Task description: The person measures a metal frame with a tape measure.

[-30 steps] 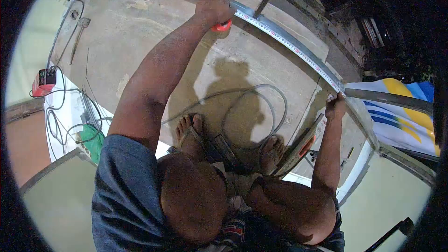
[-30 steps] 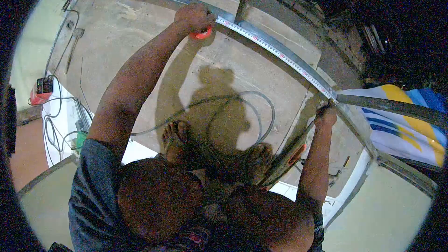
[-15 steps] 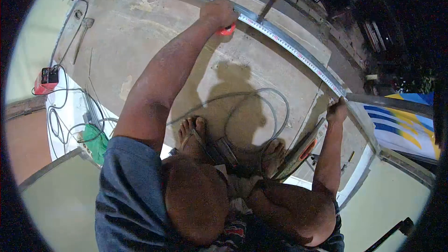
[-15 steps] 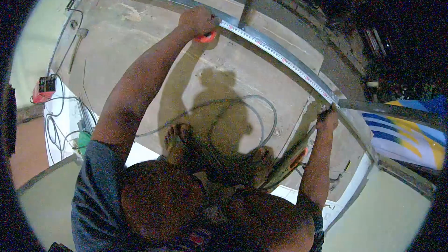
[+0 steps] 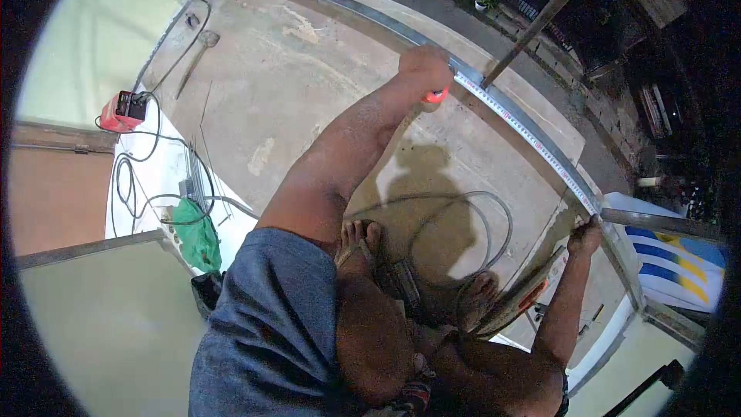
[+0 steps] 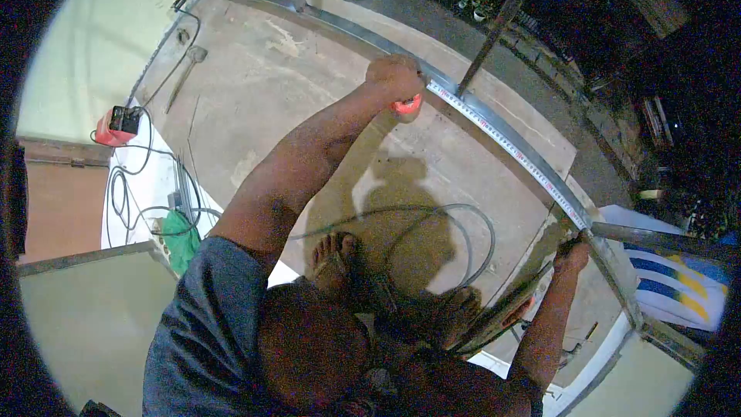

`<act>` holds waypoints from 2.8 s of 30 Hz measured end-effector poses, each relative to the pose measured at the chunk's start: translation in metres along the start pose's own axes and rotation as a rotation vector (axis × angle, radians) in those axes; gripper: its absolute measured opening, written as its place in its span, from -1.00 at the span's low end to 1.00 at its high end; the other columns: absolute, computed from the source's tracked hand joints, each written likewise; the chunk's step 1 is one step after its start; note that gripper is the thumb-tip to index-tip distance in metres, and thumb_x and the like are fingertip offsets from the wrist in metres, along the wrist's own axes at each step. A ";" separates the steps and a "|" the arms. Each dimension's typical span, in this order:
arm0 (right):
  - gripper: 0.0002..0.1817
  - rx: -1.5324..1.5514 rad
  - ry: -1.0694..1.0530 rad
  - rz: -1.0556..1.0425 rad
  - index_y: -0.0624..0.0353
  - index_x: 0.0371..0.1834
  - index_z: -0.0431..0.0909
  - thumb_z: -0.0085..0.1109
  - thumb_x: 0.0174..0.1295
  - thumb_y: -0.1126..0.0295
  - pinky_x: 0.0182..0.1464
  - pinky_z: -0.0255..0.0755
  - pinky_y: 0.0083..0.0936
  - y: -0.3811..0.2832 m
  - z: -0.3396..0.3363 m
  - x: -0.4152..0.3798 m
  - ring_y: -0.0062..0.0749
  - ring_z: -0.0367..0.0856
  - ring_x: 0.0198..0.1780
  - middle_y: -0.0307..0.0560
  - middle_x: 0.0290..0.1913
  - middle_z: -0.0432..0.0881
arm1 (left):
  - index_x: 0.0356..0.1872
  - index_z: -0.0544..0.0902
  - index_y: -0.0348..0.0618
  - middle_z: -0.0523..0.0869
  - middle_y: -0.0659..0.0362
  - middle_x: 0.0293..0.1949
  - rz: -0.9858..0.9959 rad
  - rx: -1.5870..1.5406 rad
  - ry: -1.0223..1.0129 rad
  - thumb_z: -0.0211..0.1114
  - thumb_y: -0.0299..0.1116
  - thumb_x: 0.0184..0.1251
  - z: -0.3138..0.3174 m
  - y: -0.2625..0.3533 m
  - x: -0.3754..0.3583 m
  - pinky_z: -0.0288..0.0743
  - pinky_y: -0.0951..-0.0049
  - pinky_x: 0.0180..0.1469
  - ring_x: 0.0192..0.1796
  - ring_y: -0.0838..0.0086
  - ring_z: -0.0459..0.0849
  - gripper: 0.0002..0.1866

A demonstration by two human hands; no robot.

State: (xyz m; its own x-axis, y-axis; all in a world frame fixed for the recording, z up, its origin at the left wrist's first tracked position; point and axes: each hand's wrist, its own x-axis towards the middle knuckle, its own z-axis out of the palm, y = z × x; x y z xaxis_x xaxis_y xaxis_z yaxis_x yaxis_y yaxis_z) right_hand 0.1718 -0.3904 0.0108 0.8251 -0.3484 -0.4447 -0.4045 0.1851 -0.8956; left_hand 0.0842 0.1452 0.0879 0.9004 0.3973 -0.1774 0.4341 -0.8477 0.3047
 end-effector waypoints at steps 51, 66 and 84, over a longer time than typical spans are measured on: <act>-0.74 0.082 -0.046 -0.027 0.03 -0.24 0.52 0.05 0.43 0.09 -0.52 0.24 -0.45 0.004 -0.003 0.004 -0.48 0.35 -0.55 -0.32 -0.51 0.38 | -0.01 0.72 -0.08 0.71 0.04 0.06 -0.020 0.080 0.052 0.15 -0.19 0.19 0.006 0.001 -0.003 0.52 0.23 0.18 0.13 0.23 0.68 -0.60; -0.68 0.110 -0.012 0.018 0.09 0.10 0.50 0.05 0.44 0.15 -0.29 0.35 -0.36 0.012 -0.016 0.027 -0.39 0.44 -0.21 -0.20 -0.24 0.51 | -0.05 0.73 -0.11 0.71 -0.02 0.02 -0.015 0.034 0.074 0.15 -0.19 0.17 0.010 0.001 -0.001 0.55 0.21 0.14 0.12 0.19 0.68 -0.61; -0.79 0.152 -0.031 -0.036 0.01 -0.08 0.53 0.13 0.41 0.16 -0.46 0.27 -0.51 0.023 -0.020 0.040 -0.56 0.37 -0.47 -0.33 -0.47 0.40 | -0.01 0.70 -0.09 0.68 -0.01 0.07 0.011 0.062 0.020 0.25 0.06 0.13 0.010 -0.003 0.002 0.53 0.16 0.16 0.12 0.13 0.66 -0.48</act>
State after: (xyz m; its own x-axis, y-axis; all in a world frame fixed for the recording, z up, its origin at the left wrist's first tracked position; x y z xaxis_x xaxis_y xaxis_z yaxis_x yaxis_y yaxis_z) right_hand 0.1874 -0.4188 -0.0273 0.8507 -0.3293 -0.4098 -0.3122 0.3108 -0.8978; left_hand 0.0847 0.1453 0.0774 0.9056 0.3945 -0.1558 0.4224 -0.8720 0.2475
